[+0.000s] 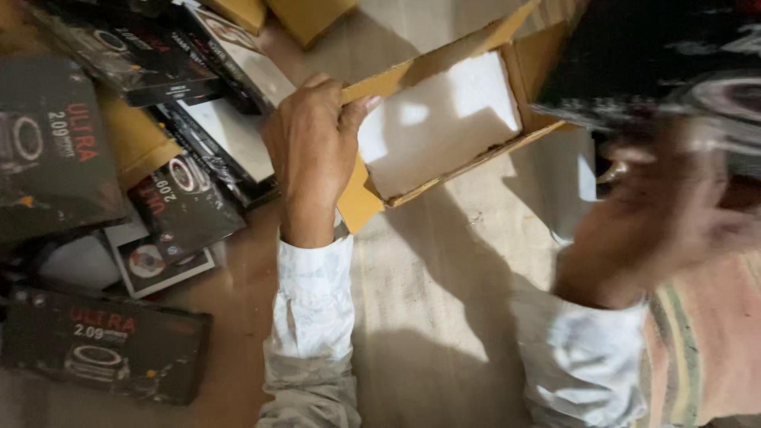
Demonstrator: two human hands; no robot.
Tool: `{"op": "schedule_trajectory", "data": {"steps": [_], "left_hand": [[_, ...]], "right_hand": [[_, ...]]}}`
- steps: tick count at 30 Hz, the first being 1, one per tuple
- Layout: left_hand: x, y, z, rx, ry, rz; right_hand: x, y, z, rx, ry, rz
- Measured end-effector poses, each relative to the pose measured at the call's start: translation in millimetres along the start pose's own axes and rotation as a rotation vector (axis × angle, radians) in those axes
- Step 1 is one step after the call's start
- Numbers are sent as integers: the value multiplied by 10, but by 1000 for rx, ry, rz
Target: The person places small product boxes into larger cardboard shipping boxes, folds the flaps, and seals them with packing tape using a tape dispenser. The person repeats this process for multiple items.
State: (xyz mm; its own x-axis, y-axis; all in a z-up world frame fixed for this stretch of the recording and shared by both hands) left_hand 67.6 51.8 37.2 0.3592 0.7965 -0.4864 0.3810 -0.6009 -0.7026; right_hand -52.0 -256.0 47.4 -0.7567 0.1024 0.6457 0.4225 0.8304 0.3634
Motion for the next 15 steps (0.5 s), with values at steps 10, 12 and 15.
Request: {"op": "schedule_trajectory", "data": {"steps": [10, 12, 15], "left_hand": [[128, -129, -53, -73, -22, 215], [155, -112, -50, -72, -57, 182], [185, 57, -68, 43, -152, 133]], "right_hand": [[-303, 618, 157, 409, 336, 344], [-361, 577, 148, 356, 480, 176], [-392, 684, 156, 402, 585, 70]]}}
Point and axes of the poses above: each hand's wrist, its own z-axis away from the middle knuckle, its own y-axis out of the palm, x = y × z, the point moved 7 cm from there along -z, towards the middle knuckle, and after that the axes turned 5 degrees about x, right-handed, at the moved point
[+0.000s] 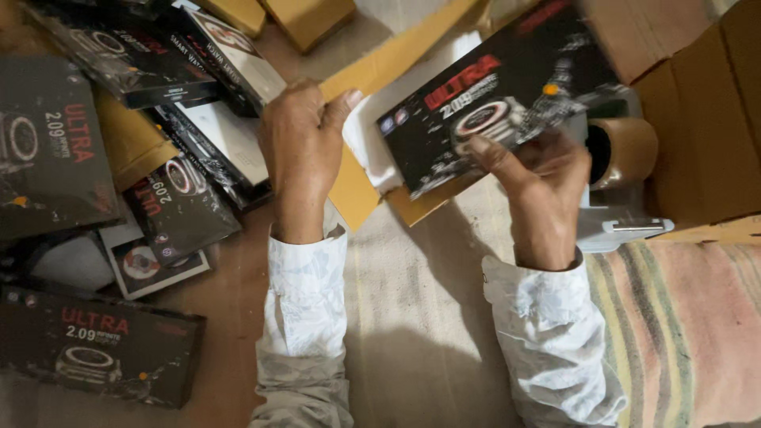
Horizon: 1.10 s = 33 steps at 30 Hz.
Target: The person places small product boxes into larger cardboard shipping boxes, folds the flaps, and seals them with packing tape using a tape dispenser. The person repeats this process for multiple items.
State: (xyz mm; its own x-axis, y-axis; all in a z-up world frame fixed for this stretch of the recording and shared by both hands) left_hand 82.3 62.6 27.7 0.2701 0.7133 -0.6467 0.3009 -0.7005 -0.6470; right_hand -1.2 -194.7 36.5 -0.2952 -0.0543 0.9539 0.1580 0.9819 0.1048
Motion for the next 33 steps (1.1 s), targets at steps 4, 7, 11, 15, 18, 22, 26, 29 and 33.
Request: {"op": "schedule_trajectory", "data": {"steps": [4, 7, 11, 15, 18, 22, 26, 29, 33], "left_hand": [[43, 142, -12, 76, 8, 0], [119, 158, -39, 125, 63, -12], [362, 243, -26, 234, -107, -51], [330, 275, -55, 237, -71, -41], [278, 284, -28, 256, -23, -41], [255, 347, 1, 439, -46, -12], [59, 321, 27, 419, 111, 12], [45, 321, 52, 489, 35, 3], [-153, 255, 61, 479, 227, -52]], "right_hand": [[-23, 231, 17, 163, 107, 624], [-45, 212, 46, 167, 172, 998], [70, 335, 26, 249, -147, 1243], [64, 525, 45, 433, -444, 1230], [-33, 578, 69, 431, -442, 1219], [-108, 616, 72, 355, -396, 1162], [-77, 532, 72, 232, -381, 1206], [-59, 472, 41, 207, -356, 1161], [-20, 291, -28, 122, -360, 1084]]}}
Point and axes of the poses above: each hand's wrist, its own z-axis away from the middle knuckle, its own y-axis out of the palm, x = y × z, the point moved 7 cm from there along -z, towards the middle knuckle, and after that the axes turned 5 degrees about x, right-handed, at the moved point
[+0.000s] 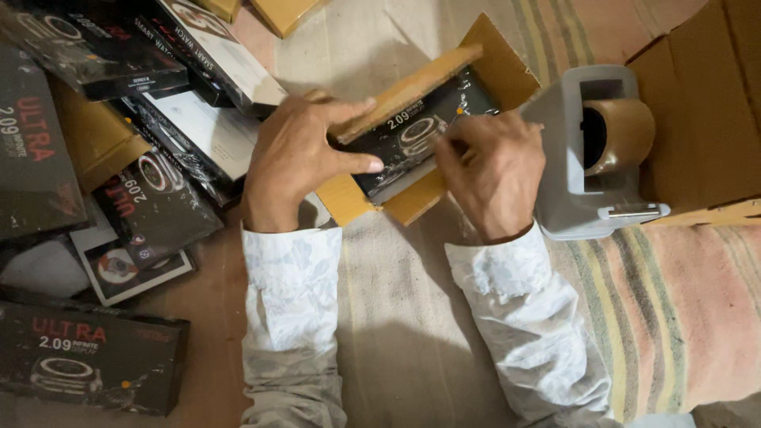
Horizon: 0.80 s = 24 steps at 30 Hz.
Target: The person places small product boxes into larger cardboard shipping boxes, folds the flaps, and seals them with packing tape using a tape dispenser. The person repeats this process for multiple items.
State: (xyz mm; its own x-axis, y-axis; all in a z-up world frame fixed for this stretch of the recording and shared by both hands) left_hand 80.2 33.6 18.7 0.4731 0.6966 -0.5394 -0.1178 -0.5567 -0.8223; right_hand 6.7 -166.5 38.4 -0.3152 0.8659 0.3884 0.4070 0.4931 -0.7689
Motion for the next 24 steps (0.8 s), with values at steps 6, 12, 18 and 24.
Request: {"op": "schedule_trajectory", "data": {"steps": [6, 12, 18, 24], "left_hand": [[-29, 56, 1, -28, 12, 22], [273, 47, -40, -138, -253, 26], [402, 4, -23, -337, -321, 115], [386, 337, -196, -310, -157, 807]], "right_hand": [[-365, -54, 36, -43, 106, 41], [-464, -94, 8, -207, 145, -3], [-675, 48, -66, -70, 177, -498], [-775, 132, -17, 87, 218, -229]]}}
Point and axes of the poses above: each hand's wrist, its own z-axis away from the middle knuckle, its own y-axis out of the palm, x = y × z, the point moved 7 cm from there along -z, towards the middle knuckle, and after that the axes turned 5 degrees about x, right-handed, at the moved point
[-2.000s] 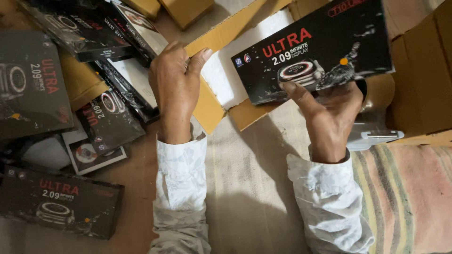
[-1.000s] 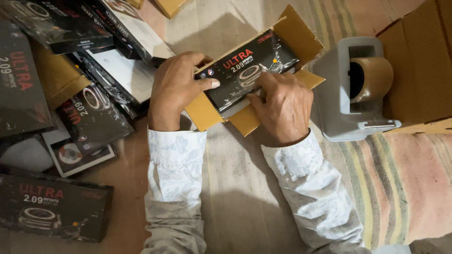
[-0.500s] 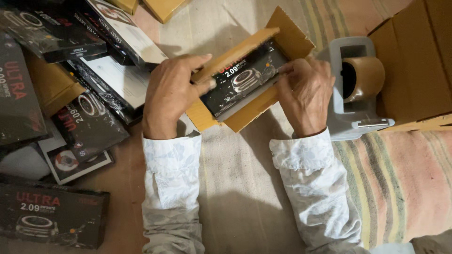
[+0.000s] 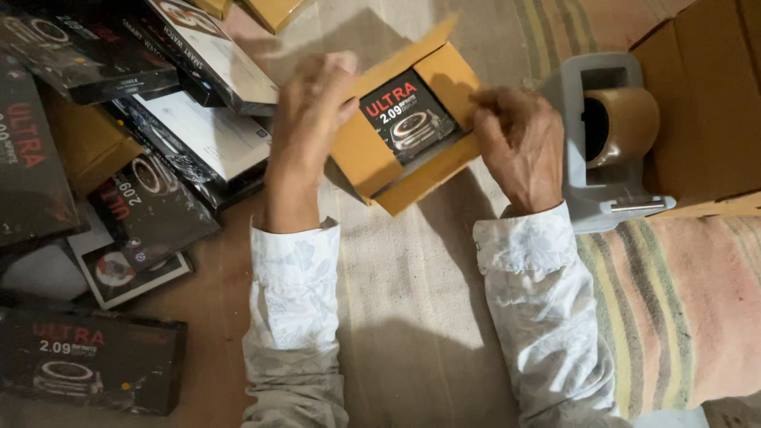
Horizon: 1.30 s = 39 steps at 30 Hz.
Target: The person places small product boxes into larger cardboard shipping boxes, folds the flaps, and seals them with packing tape using a tape dispenser. The person repeats this process for multiple items.
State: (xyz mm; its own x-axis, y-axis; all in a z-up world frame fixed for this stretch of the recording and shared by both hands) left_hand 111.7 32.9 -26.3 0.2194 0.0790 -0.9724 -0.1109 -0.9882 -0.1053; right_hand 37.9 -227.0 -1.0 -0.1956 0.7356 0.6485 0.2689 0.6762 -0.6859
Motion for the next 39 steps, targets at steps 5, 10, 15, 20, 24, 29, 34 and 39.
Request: {"op": "schedule_trajectory", "data": {"steps": [5, 10, 15, 20, 24, 29, 34, 39], "left_hand": [[-280, 136, 62, 5, 286, -599], [-278, 165, 121, 212, -189, -576], [-452, 380, 251, 406, -189, -1013], [-416, 697, 209, 464, -22, -1048], [-320, 781, 315, 638, 77, -1023], [-320, 592, 318, 627, -196, -1113], [-261, 168, 235, 420, -319, -877], [70, 446, 167, 499, -97, -656]], "right_hand": [[112, 21, -24, -108, -262, -51], [-150, 370, -177, -275, -239, 198], [-270, 511, -301, -179, -173, 74], [-183, 120, -72, 85, 297, 190], [313, -41, 12, -36, -68, 360], [481, 190, -32, 29, -441, 282], [-21, 168, 133, 276, 65, 754], [-17, 92, 252, 298, 37, 551]]}}
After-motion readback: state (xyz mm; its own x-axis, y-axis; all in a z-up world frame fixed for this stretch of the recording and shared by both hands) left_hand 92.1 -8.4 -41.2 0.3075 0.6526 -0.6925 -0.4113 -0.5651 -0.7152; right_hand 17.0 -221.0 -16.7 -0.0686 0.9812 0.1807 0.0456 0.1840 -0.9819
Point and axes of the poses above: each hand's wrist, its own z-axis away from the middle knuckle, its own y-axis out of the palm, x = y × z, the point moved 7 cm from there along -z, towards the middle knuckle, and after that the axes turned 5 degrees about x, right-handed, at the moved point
